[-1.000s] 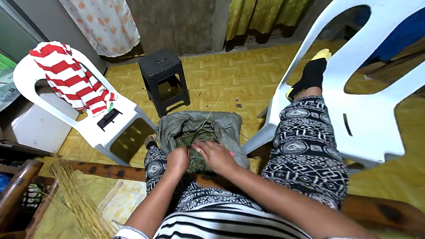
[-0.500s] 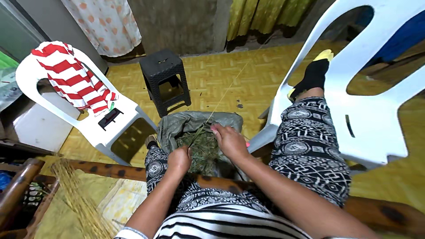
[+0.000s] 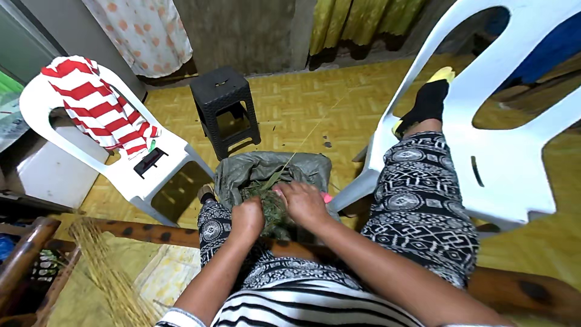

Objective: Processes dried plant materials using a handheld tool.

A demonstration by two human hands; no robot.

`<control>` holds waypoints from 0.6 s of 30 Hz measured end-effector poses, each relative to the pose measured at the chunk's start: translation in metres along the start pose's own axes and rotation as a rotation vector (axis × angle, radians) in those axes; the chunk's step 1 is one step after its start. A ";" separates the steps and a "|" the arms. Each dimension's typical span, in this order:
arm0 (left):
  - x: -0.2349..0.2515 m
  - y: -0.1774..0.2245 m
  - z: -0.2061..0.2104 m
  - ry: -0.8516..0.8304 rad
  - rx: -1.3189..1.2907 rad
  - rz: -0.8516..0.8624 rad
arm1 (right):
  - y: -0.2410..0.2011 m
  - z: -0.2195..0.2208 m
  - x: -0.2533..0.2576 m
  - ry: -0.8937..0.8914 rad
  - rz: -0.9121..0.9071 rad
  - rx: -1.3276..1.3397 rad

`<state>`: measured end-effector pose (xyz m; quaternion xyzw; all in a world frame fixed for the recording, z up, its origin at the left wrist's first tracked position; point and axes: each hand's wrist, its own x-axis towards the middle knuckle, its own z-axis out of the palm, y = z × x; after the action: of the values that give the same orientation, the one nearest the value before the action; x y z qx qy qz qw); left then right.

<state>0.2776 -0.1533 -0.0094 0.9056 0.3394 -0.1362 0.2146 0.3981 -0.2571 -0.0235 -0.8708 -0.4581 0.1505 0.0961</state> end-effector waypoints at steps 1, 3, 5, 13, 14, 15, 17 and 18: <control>0.000 0.000 0.000 -0.001 -0.002 0.002 | 0.006 0.002 0.004 0.043 0.016 -0.004; -0.001 -0.002 0.000 0.007 -0.013 0.012 | 0.015 0.002 0.010 0.097 0.062 0.008; -0.002 -0.002 0.000 0.018 -0.033 0.027 | 0.019 0.000 0.013 0.137 0.113 0.038; 0.000 -0.009 -0.003 -0.009 -0.183 0.008 | 0.026 -0.009 0.010 0.120 0.202 0.355; 0.001 -0.008 -0.003 -0.007 -0.186 0.006 | 0.020 -0.007 0.006 0.072 0.171 0.387; 0.001 -0.007 -0.002 -0.004 -0.186 0.006 | 0.013 -0.006 0.002 0.023 0.140 0.414; 0.002 -0.005 -0.003 -0.001 -0.183 0.010 | 0.001 -0.002 -0.005 -0.046 0.085 0.437; 0.002 -0.004 -0.003 0.001 -0.183 0.011 | -0.003 -0.001 -0.007 -0.057 0.065 0.434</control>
<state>0.2770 -0.1482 -0.0091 0.8842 0.3456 -0.1030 0.2969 0.3921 -0.2616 -0.0205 -0.8395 -0.3891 0.2732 0.2632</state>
